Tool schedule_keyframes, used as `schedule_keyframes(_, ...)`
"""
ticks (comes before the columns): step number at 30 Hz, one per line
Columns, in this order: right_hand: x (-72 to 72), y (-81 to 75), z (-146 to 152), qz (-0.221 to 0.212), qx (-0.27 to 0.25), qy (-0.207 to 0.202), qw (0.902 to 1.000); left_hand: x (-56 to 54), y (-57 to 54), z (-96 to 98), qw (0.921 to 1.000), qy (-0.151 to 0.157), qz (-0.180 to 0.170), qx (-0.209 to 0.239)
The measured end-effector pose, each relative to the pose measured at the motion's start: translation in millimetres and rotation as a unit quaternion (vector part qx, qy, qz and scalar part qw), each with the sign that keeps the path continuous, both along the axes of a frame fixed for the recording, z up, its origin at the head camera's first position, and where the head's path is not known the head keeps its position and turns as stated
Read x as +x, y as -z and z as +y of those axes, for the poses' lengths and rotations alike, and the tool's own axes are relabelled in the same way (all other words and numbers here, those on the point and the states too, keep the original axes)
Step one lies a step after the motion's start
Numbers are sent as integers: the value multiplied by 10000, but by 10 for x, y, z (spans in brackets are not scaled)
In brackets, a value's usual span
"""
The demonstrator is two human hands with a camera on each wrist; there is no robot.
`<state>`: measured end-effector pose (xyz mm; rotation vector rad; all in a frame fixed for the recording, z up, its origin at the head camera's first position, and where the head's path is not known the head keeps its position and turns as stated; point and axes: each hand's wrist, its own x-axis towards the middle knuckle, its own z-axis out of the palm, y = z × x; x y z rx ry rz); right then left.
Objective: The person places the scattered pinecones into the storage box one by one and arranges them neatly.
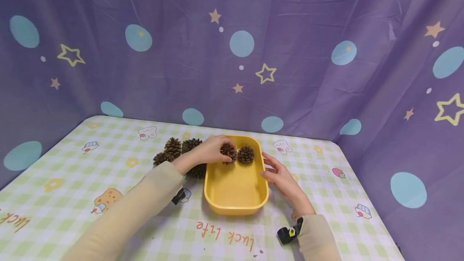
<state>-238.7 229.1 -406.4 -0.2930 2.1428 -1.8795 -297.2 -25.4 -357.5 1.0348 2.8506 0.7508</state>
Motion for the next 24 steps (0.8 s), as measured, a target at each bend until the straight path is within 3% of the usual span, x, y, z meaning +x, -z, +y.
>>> schedule_keyframes(15, -7, -1, 5, -52, 33, -4, 10000, -146, 68, 28, 9992, -155, -252, -286)
schedule_keyframes(24, -21, 14, 15, 60, -21, -15, 10000, -196, 140, 46, 9989, -214, -160, -397)
